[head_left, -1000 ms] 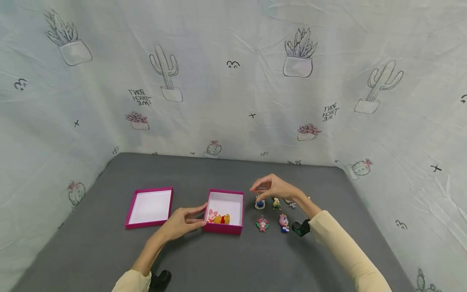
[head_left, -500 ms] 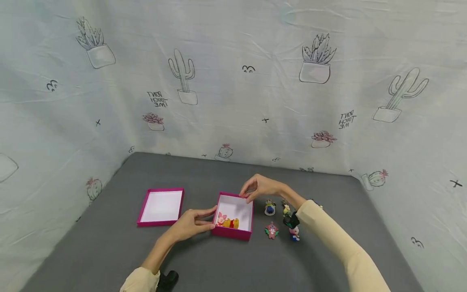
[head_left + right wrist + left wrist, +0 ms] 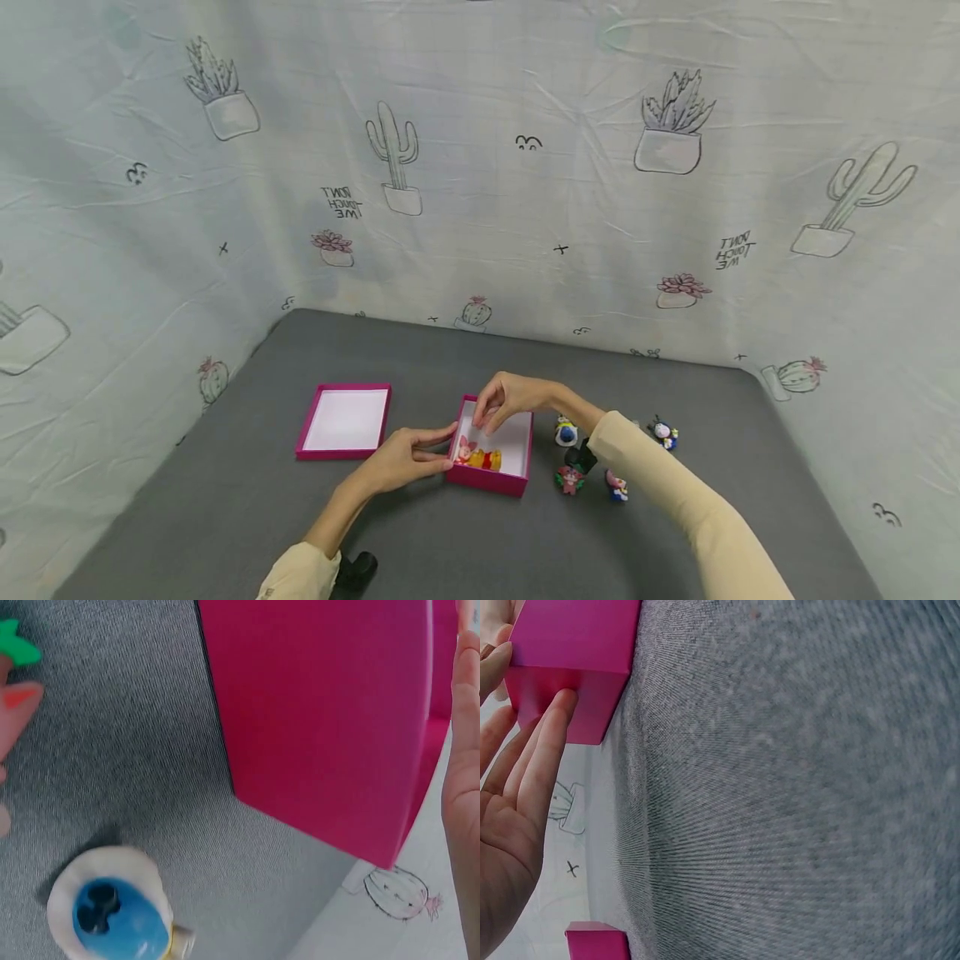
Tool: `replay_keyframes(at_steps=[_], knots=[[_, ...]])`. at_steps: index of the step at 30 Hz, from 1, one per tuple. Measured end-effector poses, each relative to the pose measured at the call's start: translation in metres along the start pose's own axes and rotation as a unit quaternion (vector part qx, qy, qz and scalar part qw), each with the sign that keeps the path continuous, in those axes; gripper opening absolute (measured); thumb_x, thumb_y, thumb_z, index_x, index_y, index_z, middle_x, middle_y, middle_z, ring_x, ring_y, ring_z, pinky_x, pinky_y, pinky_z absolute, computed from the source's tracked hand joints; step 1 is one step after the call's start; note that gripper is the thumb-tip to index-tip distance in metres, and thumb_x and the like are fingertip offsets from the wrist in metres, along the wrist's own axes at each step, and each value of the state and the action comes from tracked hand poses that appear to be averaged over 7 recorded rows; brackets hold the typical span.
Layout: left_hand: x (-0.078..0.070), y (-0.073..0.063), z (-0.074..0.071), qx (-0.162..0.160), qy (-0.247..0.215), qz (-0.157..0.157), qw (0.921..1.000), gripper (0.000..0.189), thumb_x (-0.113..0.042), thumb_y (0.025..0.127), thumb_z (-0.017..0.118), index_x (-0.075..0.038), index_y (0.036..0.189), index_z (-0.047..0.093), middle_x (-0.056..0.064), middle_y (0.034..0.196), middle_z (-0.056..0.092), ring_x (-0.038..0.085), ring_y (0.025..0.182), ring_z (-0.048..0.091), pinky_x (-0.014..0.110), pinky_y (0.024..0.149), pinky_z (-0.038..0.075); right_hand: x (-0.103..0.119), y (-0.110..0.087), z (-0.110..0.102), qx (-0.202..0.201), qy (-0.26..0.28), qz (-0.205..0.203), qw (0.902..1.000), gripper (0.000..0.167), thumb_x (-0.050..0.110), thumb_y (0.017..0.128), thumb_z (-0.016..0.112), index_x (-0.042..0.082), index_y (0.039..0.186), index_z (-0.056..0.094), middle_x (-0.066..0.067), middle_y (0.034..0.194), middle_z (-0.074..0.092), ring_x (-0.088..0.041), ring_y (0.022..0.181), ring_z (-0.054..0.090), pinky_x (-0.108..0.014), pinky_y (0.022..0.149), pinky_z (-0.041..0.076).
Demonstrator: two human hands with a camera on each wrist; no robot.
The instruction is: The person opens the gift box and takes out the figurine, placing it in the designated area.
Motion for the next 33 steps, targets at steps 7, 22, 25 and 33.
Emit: replay_keyframes(at_steps=[7, 22, 25, 33], knots=[[0.002, 0.000, 0.002, 0.001, 0.007, 0.001, 1.0000, 0.059, -0.019, 0.087, 0.072, -0.004, 0.140, 0.048, 0.020, 0.140, 0.047, 0.026, 0.109, 0.062, 0.032, 0.085, 0.053, -0.009, 0.006, 0.017, 0.038, 0.048, 0.018, 0.9980, 0.021, -0.016, 0.086, 0.060, -0.026, 0.104, 0.056, -0.044, 0.107, 0.056, -0.019, 0.089, 0.068, -0.040, 0.082, 0.055], [-0.013, -0.003, 0.000, -0.010, 0.028, -0.009, 0.9995, 0.059, -0.014, 0.087, 0.072, -0.001, 0.139, 0.047, 0.024, 0.140, 0.046, 0.030, 0.109, 0.062, 0.037, 0.086, 0.053, 0.020, -0.028, -0.016, -0.087, -0.067, -0.037, 0.9932, 0.021, -0.002, 0.090, 0.063, -0.013, 0.108, 0.065, -0.038, 0.112, 0.058, -0.053, 0.107, 0.053, -0.038, 0.090, 0.051], [-0.021, -0.005, -0.002, -0.011, 0.030, -0.007, 0.9995, 0.059, -0.010, 0.087, 0.071, 0.003, 0.138, 0.047, 0.028, 0.138, 0.046, 0.035, 0.109, 0.061, 0.038, 0.085, 0.054, 0.014, -0.033, -0.019, -0.085, -0.062, -0.025, 0.9941, 0.023, -0.003, 0.089, 0.064, -0.013, 0.110, 0.064, -0.039, 0.114, 0.056, -0.054, 0.109, 0.052, -0.037, 0.091, 0.052], [0.000, -0.002, -0.001, -0.010, 0.032, -0.007, 0.9994, 0.062, -0.018, 0.086, 0.073, -0.006, 0.141, 0.047, 0.021, 0.140, 0.047, 0.026, 0.111, 0.061, 0.033, 0.086, 0.053, -0.001, -0.033, -0.021, -0.070, -0.073, -0.024, 0.9946, 0.032, -0.007, 0.083, 0.069, -0.019, 0.111, 0.060, -0.032, 0.119, 0.056, -0.024, 0.114, 0.057, -0.040, 0.099, 0.045]])
Point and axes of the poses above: each hand's wrist, its own y-axis towards the middle knuckle, its own z-axis out of the palm, x = y × z, the point moved 5 cm from there along y, towards the middle knuckle
